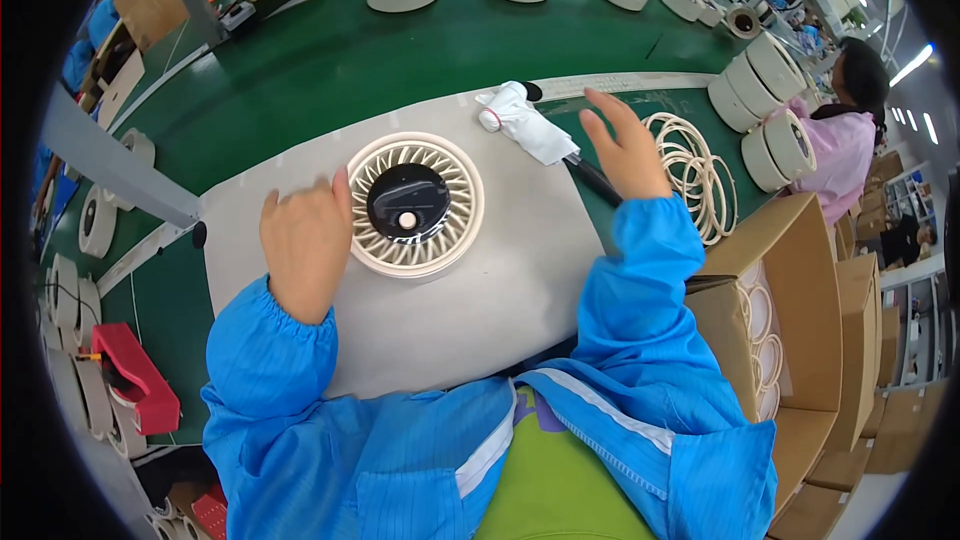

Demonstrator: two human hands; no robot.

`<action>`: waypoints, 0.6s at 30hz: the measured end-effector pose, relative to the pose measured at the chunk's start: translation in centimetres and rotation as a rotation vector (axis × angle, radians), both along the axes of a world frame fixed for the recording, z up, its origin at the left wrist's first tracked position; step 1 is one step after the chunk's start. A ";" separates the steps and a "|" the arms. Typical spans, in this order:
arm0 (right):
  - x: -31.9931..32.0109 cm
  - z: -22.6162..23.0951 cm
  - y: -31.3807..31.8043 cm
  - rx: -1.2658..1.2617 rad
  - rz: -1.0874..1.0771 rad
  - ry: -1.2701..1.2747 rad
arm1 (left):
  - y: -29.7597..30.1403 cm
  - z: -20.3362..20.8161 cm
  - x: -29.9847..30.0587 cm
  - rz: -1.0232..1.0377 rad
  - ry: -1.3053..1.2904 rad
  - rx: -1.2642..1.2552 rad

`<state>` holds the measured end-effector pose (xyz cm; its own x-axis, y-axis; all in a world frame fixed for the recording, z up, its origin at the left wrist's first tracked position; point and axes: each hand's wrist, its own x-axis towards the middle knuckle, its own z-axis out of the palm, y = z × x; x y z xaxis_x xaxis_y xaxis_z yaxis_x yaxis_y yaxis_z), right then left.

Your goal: The person assembles plastic components and plastic rings onto fan motor housings by hand, taking the parts from a component tray and a cardboard box.

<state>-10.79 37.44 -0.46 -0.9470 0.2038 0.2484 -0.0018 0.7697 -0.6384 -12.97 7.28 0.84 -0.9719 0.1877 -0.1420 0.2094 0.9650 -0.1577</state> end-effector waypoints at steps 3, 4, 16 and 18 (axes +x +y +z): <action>1.0 1.6 -3.2 -0.052 0.073 0.124 | -0.8 -2.0 -0.6 -0.274 0.661 0.386; 1.0 2.2 -4.1 -0.074 0.096 0.188 | -0.2 -2.0 -0.5 -0.312 0.579 0.478; -5.4 -0.4 -12.6 0.239 0.409 0.241 | 1.4 -5.0 -0.5 -0.245 0.199 0.763; -6.7 -0.5 -12.2 0.268 0.445 0.233 | 1.4 -5.2 -0.9 -0.241 0.212 0.817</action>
<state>-17.45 25.21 -0.98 -0.8411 -0.3012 0.4492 -0.4806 0.7973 -0.3651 -13.83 8.72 -4.36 -0.8835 0.3555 0.3051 0.4666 0.7264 0.5046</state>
